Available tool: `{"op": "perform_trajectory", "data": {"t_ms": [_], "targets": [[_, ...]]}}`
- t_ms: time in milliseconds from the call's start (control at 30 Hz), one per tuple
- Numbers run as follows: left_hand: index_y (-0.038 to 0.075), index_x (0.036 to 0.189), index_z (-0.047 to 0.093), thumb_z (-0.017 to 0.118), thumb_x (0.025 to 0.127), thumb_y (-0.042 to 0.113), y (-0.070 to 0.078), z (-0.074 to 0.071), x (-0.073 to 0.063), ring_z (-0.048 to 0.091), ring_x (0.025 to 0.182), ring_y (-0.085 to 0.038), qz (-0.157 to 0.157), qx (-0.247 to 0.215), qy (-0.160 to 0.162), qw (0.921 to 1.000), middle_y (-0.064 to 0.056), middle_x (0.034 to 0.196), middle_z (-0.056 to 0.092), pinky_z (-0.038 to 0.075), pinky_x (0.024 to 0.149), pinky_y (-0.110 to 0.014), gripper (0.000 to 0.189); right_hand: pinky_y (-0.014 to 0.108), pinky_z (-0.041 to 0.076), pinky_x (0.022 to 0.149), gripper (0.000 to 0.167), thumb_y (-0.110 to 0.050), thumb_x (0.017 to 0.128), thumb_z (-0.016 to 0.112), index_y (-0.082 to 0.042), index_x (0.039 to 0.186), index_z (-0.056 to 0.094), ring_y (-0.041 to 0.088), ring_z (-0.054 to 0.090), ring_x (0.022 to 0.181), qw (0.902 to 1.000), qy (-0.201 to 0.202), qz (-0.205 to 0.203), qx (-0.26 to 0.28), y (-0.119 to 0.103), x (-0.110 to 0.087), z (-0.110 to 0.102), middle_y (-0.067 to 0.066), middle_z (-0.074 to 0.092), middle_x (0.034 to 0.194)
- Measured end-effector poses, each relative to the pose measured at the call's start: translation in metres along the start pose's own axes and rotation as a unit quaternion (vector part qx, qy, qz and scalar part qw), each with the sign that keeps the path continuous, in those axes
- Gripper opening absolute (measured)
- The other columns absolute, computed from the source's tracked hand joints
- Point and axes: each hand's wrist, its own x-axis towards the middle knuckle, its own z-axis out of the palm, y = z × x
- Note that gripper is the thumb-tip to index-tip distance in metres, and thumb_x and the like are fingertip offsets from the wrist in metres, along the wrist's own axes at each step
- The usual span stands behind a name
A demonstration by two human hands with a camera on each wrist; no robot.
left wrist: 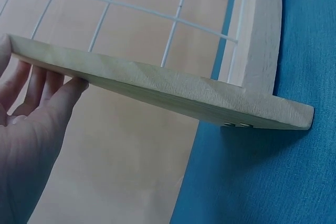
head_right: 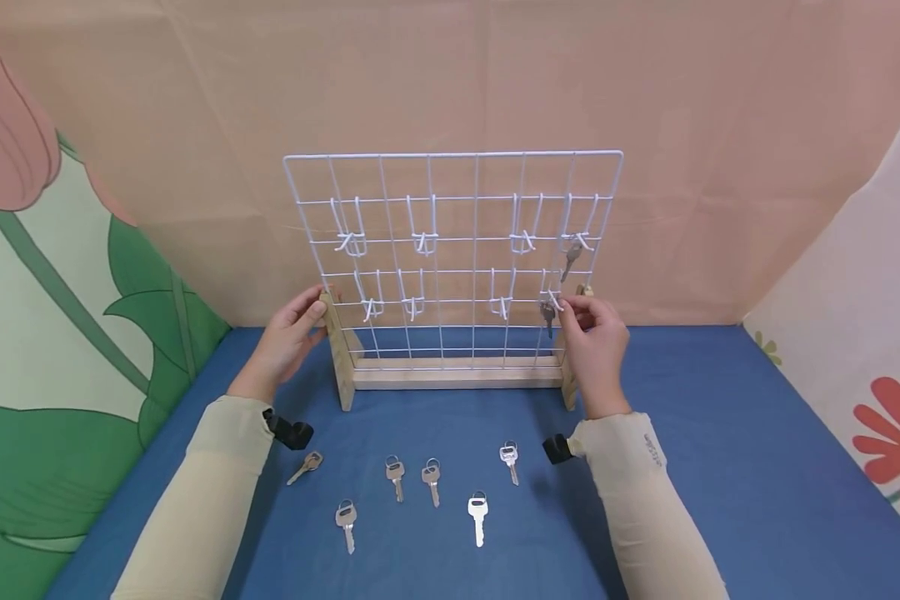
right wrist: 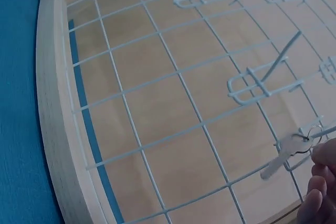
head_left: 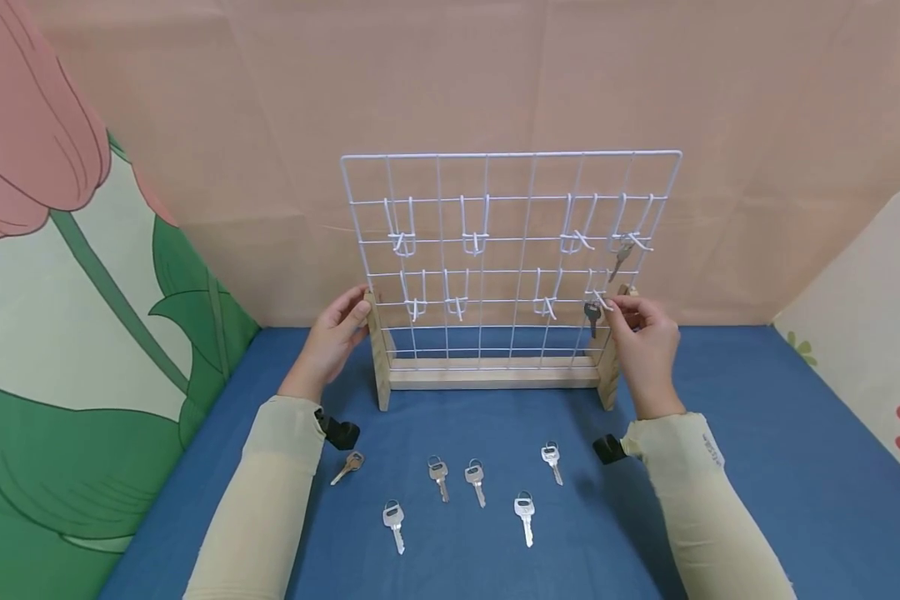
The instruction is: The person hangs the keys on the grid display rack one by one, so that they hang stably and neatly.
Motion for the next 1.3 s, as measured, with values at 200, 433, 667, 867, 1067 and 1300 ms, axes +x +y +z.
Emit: {"op": "perform_trajectory", "data": {"t_ms": [200,433,667,867,1067,1300], "targets": [[0.002,0.159,0.027,0.044,0.110,0.019,-0.002,0.000,-0.001,0.030,0.148,-0.030,-0.003,-0.002,-0.001,1.0000,-0.024,0.160,0.029,0.027,0.119,-0.049,0.054,0.012,0.041,0.055,0.018,-0.013,0.097,0.070,0.003,0.104,0.073,0.003,0.052,0.070,0.9995,-0.020,-0.024,-0.008,0.005,-0.004,-0.005,-0.006,0.057,0.089],[0.003,0.159,0.027,0.044,0.110,0.019,-0.002,0.000,-0.001,0.030,0.147,-0.029,-0.005,-0.004,0.000,1.0000,-0.021,0.161,0.029,0.027,0.119,-0.049,0.055,0.015,0.041,0.056,0.020,-0.019,0.097,0.070,0.000,0.101,0.074,0.007,0.051,0.073,0.9955,-0.070,-0.031,-0.056,0.010,-0.015,-0.020,0.003,0.061,0.093],[0.005,0.160,0.027,0.044,0.110,0.022,-0.001,0.000,0.001,0.028,0.148,-0.028,-0.007,0.003,0.003,1.0000,-0.017,0.163,0.027,0.026,0.120,-0.049,0.056,0.015,0.046,0.060,0.012,-0.012,0.095,0.073,-0.001,0.099,0.075,0.007,0.054,0.072,0.9826,-0.163,-0.052,-0.071,0.022,-0.034,-0.024,0.008,0.065,0.092],[0.005,0.160,0.026,0.044,0.110,0.023,0.000,0.001,0.003,0.028,0.149,-0.028,-0.002,0.000,0.001,1.0000,-0.019,0.164,0.025,0.027,0.120,-0.049,0.056,0.023,0.049,0.058,0.007,-0.010,0.093,0.074,-0.004,0.098,0.075,0.015,0.056,0.072,0.9647,-0.251,-0.031,-0.073,0.030,-0.049,-0.017,0.007,0.066,0.093],[0.004,0.160,0.024,0.042,0.110,0.021,-0.001,0.000,0.002,0.026,0.150,-0.030,-0.001,0.005,-0.004,1.0000,-0.021,0.163,0.024,0.026,0.119,-0.050,0.056,0.028,0.049,0.061,0.009,-0.015,0.093,0.075,-0.006,0.091,0.074,0.016,0.057,0.075,0.9137,-0.397,-0.020,-0.085,0.042,-0.060,-0.007,0.000,0.067,0.087],[0.003,0.160,0.025,0.044,0.109,0.023,-0.002,0.000,0.000,0.029,0.149,-0.030,-0.001,0.009,-0.003,0.9999,-0.021,0.161,0.028,0.028,0.119,-0.049,0.057,0.027,0.047,0.059,0.005,-0.011,0.092,0.075,-0.008,0.089,0.073,0.012,0.054,0.069,0.8626,-0.499,-0.006,-0.084,0.051,-0.067,-0.001,-0.003,0.066,0.082]]}}
